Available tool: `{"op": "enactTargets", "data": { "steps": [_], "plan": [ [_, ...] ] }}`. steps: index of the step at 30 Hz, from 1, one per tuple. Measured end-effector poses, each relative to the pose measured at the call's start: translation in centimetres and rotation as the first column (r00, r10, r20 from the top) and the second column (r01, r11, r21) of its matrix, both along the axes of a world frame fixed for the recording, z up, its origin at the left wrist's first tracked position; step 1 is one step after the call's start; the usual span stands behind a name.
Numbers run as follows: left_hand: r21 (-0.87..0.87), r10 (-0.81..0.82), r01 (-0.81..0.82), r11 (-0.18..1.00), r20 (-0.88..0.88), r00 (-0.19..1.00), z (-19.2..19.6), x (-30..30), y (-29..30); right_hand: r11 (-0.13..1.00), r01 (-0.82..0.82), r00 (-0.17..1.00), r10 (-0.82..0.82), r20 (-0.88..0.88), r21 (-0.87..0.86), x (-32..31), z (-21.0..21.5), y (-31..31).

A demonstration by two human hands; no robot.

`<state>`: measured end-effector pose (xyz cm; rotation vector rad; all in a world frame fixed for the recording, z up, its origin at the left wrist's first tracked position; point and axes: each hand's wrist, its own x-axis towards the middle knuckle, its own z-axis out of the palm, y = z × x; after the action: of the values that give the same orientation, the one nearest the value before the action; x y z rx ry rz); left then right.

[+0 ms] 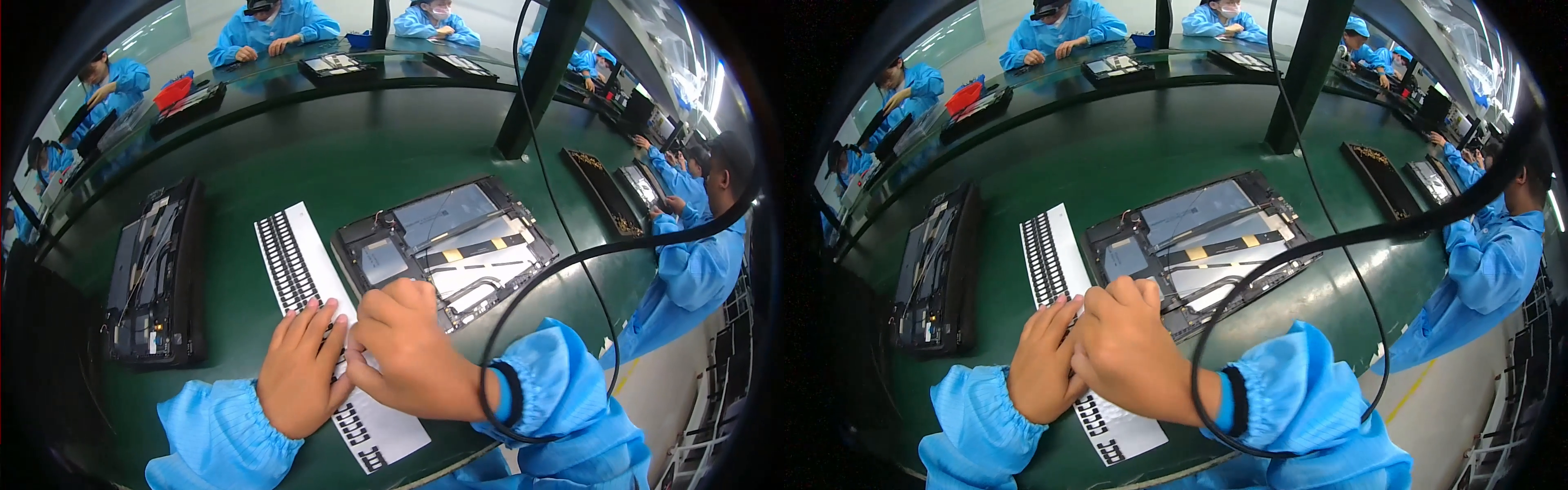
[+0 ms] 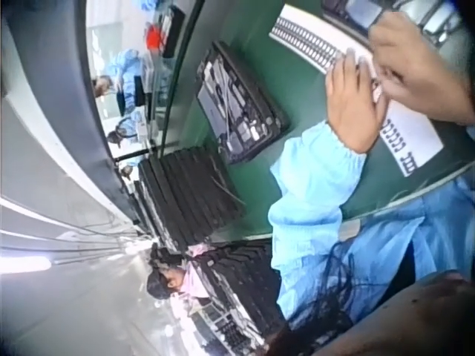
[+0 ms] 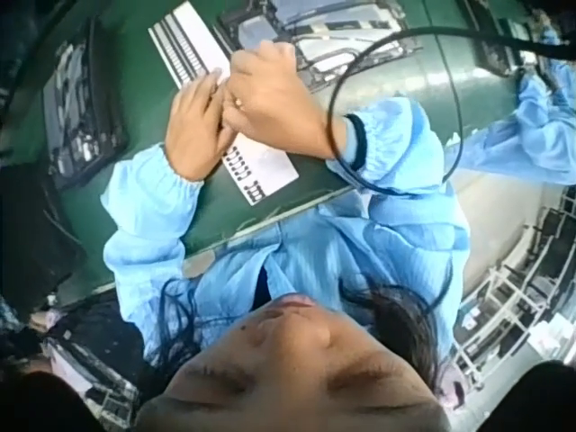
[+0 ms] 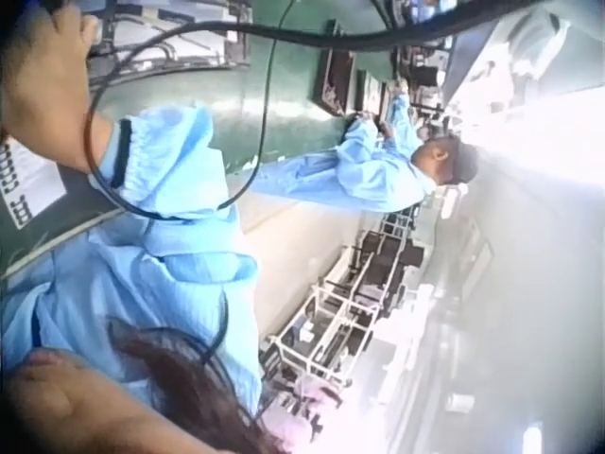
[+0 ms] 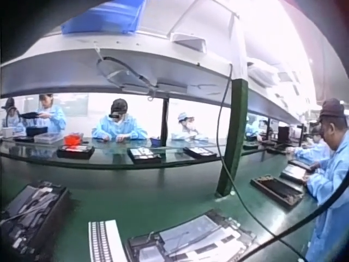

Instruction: The person applies small adhesive labels or strips by hand to the internal components of tablet chassis on an assembly line.

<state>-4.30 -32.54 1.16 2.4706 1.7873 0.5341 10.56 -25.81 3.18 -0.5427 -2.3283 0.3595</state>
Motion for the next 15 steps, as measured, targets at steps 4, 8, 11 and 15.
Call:
{"op": "enactTargets", "data": {
  "steps": [4,8,11,15],
  "plan": [
    [-0.092,0.022,-0.011,0.996,0.122,0.992,0.3,-0.4,-0.4,0.927,-0.091,0.994,0.062,-0.091,-0.364,5.5,3.7,1.6],
    [0.024,-0.120,0.117,0.993,0.210,0.970,1.9,0.9,0.0,0.398,-0.210,0.952,-0.127,-0.280,-0.893,12.1,3.9,3.4],
    [0.102,-0.406,0.394,0.913,0.163,0.899,3.0,2.9,1.9,0.576,0.004,0.963,-0.223,-0.152,-0.817,12.7,2.6,4.6],
    [0.269,-0.571,0.545,0.794,0.023,0.821,1.2,4.8,4.4,0.828,0.010,0.998,-0.041,-0.043,-0.560,12.4,0.6,5.3]
  ]
}}
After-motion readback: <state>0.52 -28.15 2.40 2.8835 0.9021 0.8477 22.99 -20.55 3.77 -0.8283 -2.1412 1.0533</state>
